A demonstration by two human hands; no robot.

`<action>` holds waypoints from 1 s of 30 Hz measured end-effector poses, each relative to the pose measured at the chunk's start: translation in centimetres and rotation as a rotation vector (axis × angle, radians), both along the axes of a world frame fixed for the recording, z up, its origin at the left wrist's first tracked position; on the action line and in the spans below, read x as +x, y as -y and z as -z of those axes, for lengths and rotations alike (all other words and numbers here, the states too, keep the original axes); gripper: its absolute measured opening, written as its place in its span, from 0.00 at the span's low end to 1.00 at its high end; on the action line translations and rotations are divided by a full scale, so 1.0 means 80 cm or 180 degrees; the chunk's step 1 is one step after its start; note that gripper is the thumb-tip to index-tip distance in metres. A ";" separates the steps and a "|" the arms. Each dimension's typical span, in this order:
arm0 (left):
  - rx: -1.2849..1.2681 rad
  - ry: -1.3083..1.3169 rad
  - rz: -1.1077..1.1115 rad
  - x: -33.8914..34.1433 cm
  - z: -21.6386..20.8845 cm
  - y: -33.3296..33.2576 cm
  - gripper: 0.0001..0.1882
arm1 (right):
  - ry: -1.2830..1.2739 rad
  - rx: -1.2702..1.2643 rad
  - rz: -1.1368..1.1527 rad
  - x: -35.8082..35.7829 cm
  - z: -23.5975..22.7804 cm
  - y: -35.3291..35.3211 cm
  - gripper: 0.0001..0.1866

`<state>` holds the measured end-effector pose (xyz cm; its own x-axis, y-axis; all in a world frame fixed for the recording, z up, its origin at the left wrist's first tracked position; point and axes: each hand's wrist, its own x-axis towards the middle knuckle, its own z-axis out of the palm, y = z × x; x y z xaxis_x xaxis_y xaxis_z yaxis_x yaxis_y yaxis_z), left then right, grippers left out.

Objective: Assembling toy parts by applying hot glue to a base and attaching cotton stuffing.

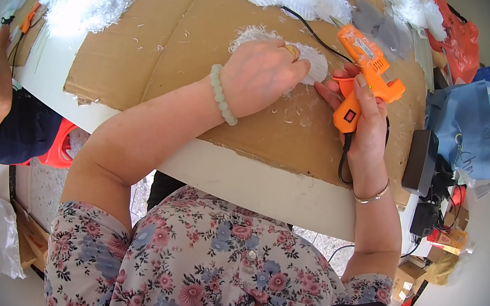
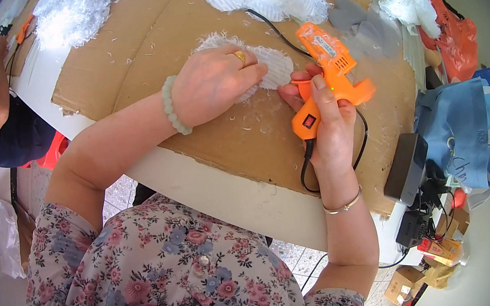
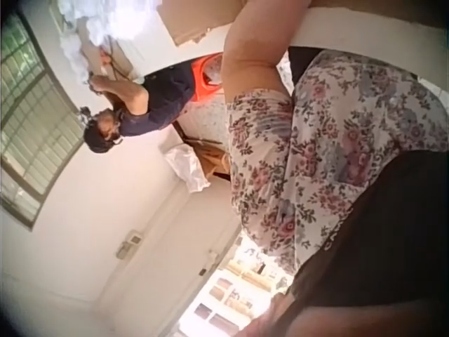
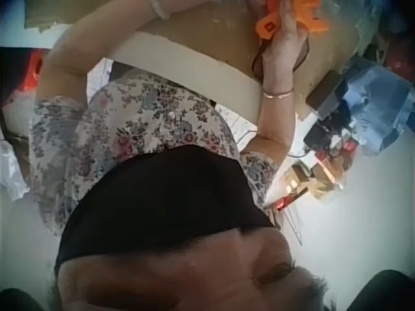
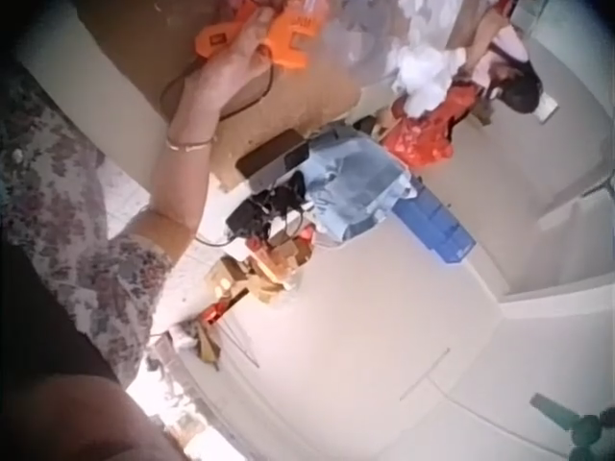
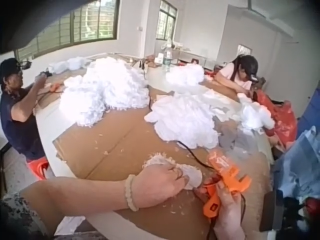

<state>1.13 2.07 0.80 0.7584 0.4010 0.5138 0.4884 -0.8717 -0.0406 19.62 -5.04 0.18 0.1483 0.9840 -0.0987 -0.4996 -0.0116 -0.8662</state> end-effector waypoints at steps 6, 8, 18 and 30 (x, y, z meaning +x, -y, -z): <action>-0.0137 -0.0368 0.0011 0.001 0.003 -0.001 0.09 | 0.0007 0.0008 -0.0004 0.001 0.001 0.000 0.17; -0.0230 -0.0556 0.0002 0.000 0.002 0.000 0.09 | -0.0016 0.0021 -0.0026 0.002 0.002 0.000 0.17; -0.0025 -0.0768 0.0118 -0.004 -0.002 0.014 0.11 | -0.0274 0.0217 0.0096 0.008 -0.014 -0.004 0.16; -0.0823 -0.0185 0.0326 -0.025 -0.026 -0.006 0.09 | 0.0073 0.0281 -0.0087 0.005 0.006 -0.012 0.17</action>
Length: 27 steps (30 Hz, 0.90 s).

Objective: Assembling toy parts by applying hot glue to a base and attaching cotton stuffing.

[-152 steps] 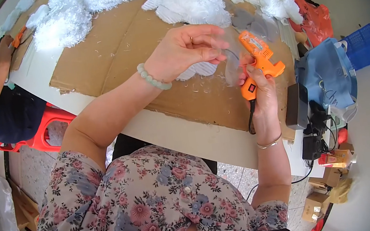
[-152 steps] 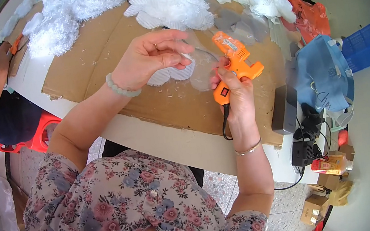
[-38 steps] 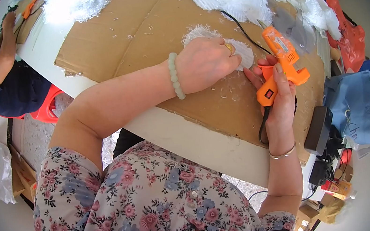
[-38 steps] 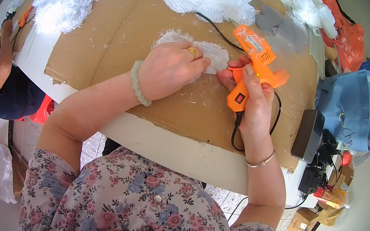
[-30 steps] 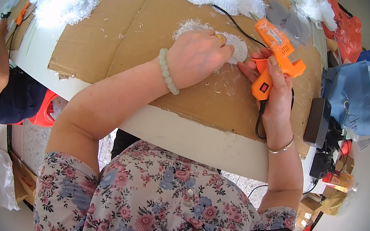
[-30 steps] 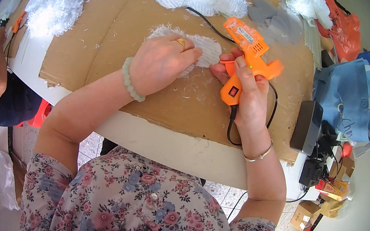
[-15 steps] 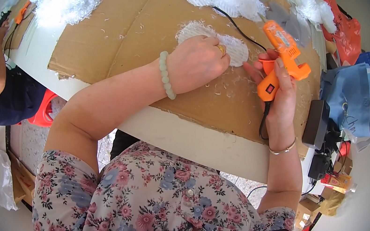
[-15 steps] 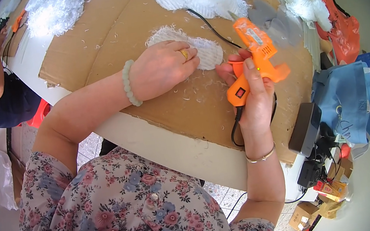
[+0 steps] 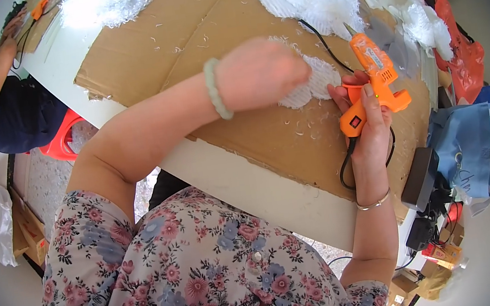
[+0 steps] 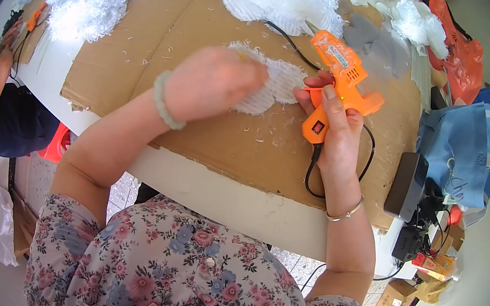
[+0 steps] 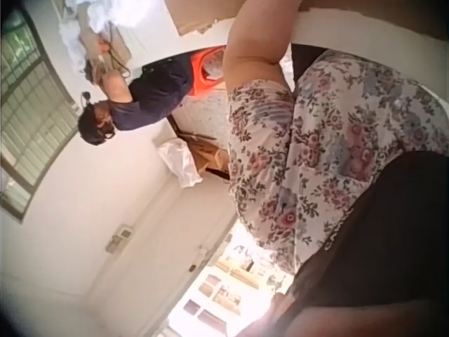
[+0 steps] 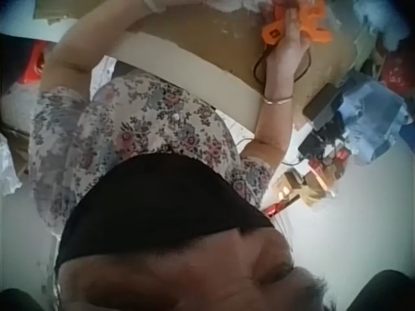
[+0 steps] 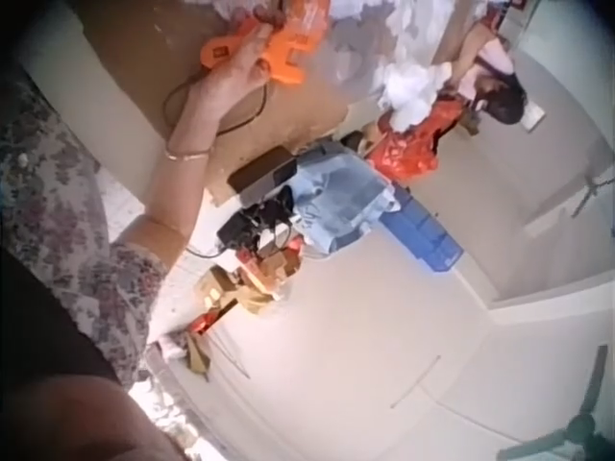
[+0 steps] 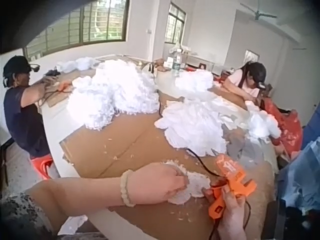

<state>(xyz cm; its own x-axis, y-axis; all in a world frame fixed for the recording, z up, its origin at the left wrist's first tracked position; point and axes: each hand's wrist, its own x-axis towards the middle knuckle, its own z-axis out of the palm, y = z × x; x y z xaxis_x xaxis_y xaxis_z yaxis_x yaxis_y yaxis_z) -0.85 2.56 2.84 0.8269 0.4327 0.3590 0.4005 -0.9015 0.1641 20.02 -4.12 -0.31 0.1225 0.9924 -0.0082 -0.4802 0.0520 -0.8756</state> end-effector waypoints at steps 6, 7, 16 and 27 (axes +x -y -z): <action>-0.0257 0.0540 -0.1445 -0.034 -0.015 -0.041 0.07 | 0.0102 -0.0059 -0.0019 0.001 0.002 0.000 0.17; -0.0261 0.0536 -0.1454 -0.034 -0.009 -0.045 0.07 | 0.0099 -0.0064 -0.0027 0.001 0.002 0.000 0.17; -0.0349 0.0153 -0.1321 -0.028 0.021 -0.061 0.07 | 0.0154 -0.0100 0.0045 0.001 0.000 -0.003 0.17; 0.0539 0.0349 -0.1187 -0.023 0.016 -0.060 0.04 | 0.0098 -0.0177 0.0036 0.004 0.000 -0.004 0.17</action>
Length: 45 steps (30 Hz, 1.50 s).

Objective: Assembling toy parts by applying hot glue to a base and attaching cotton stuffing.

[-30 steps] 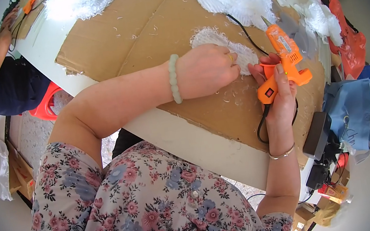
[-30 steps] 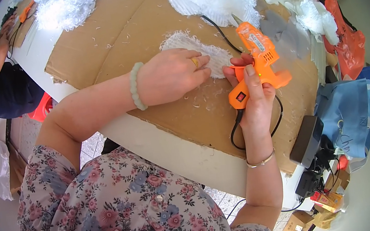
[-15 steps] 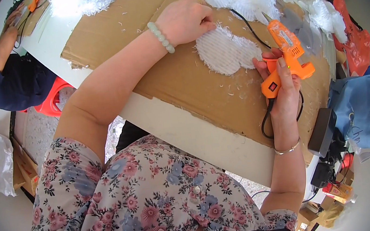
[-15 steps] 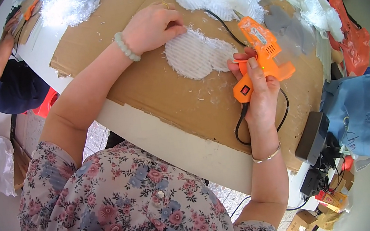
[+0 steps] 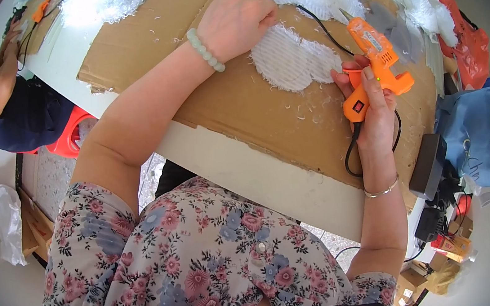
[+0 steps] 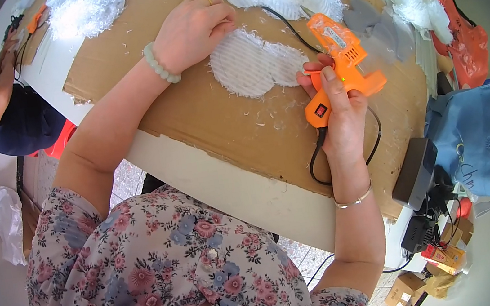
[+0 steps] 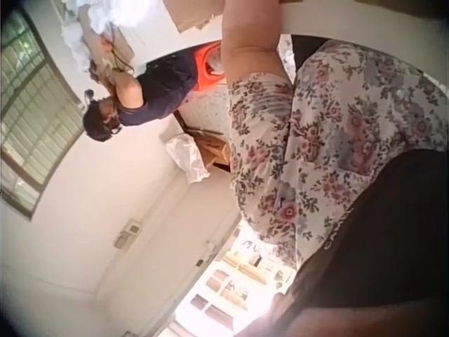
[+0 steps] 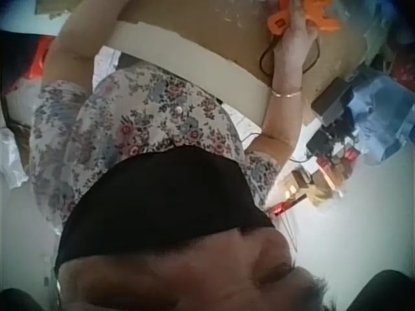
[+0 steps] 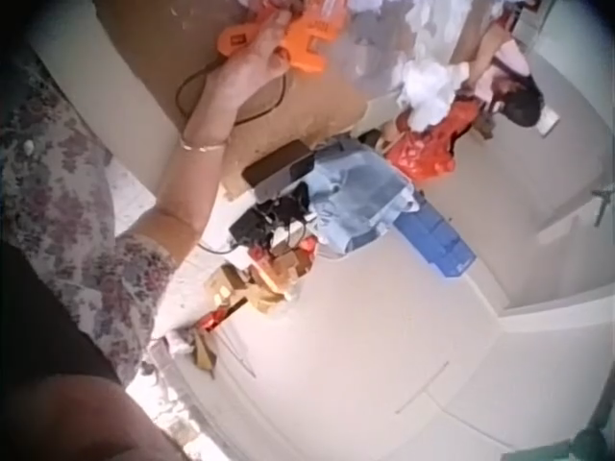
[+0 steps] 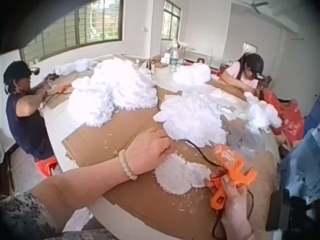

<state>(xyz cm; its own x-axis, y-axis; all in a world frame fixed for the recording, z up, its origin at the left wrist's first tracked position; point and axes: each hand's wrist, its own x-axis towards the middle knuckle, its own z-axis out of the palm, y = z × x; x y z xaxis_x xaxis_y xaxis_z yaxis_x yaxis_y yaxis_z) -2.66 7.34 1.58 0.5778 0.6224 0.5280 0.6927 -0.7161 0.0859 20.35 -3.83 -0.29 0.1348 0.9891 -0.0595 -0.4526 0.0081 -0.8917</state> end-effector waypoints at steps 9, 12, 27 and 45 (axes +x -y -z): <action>-0.0429 -0.0504 0.1225 0.033 -0.015 0.074 0.14 | -0.0306 0.0124 -0.0394 0.027 -0.008 0.015 0.20; -0.0256 -0.0511 0.1381 0.034 -0.003 0.077 0.13 | -0.0292 0.0017 -0.0438 0.035 -0.011 0.016 0.23; -0.0596 -0.0285 0.1410 0.039 -0.003 0.079 0.12 | 0.1546 -0.0190 -0.0273 0.074 -0.042 0.042 0.19; -0.1736 0.0265 0.1067 0.033 -0.012 0.072 0.08 | -0.0103 0.0000 -0.0372 -0.001 -0.016 0.023 0.18</action>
<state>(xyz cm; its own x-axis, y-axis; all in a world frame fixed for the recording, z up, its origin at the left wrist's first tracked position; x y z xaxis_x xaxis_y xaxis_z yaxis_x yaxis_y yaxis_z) 0.00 1.59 2.53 0.7582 0.6069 0.2384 0.4143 -0.7308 0.5425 20.30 -5.66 0.95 0.0165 0.9979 -0.0619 -0.4789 -0.0465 -0.8766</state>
